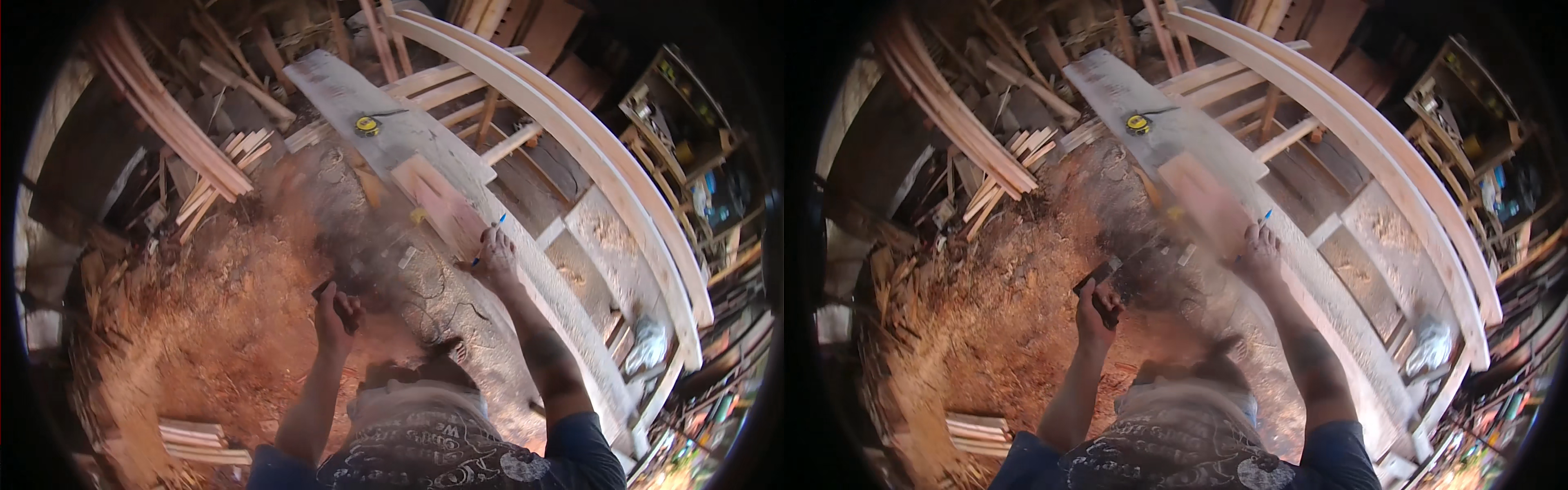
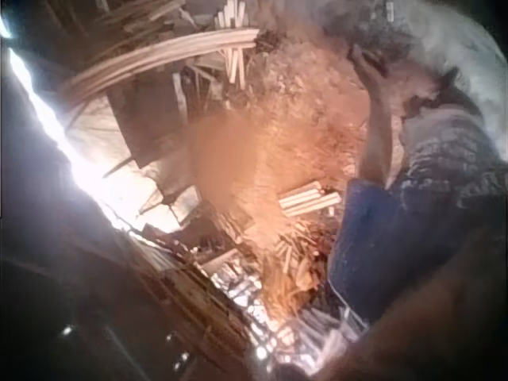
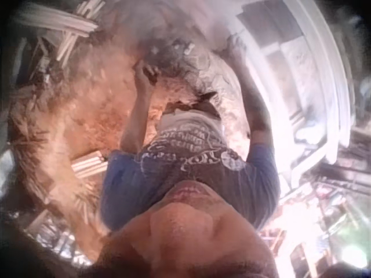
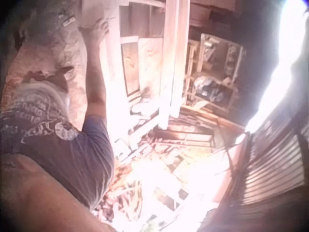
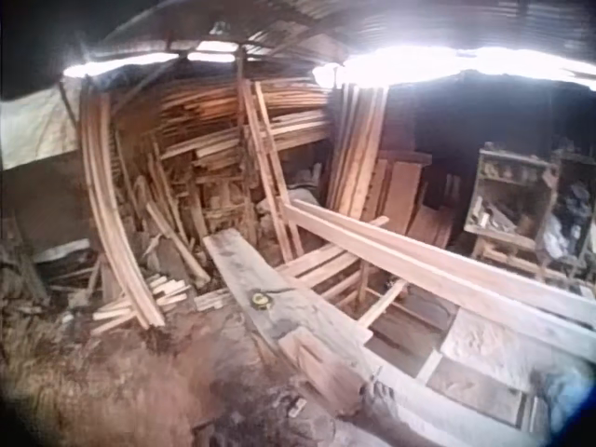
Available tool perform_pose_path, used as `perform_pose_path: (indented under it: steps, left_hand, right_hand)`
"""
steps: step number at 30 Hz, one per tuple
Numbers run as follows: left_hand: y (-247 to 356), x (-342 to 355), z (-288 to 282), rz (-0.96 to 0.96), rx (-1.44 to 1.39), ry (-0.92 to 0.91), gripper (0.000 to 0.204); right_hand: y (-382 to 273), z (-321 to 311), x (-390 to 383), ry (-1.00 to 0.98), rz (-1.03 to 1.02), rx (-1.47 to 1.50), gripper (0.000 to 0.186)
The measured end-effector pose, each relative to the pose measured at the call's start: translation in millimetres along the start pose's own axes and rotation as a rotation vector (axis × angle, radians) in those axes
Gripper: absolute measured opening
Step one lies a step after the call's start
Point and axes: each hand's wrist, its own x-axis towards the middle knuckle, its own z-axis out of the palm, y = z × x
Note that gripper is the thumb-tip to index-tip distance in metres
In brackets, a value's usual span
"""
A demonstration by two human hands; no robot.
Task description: The person measures a wooden beam with a measuring tape and marks it with a pencil while using a speed square as a guide.
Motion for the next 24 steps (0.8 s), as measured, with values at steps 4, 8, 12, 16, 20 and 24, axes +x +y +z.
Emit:
perform_pose_path:
  steps: [4,8,12,16,20,24]
  left_hand:
    - [-26.1,39.8,19.1,-0.018,0.15,0.091,0.04]
    - [-48.1,96.4,31.4,-0.175,0.147,0.031,0.023]
    - [-60.3,153.2,64.8,-0.038,0.017,0.004,0.034]
    - [-60.6,197.3,104.8,0.001,-0.093,0.009,0.037]
    - [-53.2,209.1,122.7,0.077,0.129,-0.036,0.033]
    - [-45.0,204.2,127.5,0.09,0.155,-0.032,0.034]
  right_hand:
    - [-9.2,19.6,12.8,-0.036,0.059,-0.111,0.073]
    - [-26.1,24.8,-4.0,-0.206,0.004,-0.06,0.07]
    - [-43.8,22.0,-8.9,-0.108,-0.094,-0.064,0.072]
    - [-47.2,19.6,0.5,-0.144,-0.224,-0.004,0.074]
    - [-48.6,15.9,4.1,-0.192,-0.191,0.084,0.069]
    - [-44.5,-3.9,29.6,-0.335,-0.128,0.035,0.058]
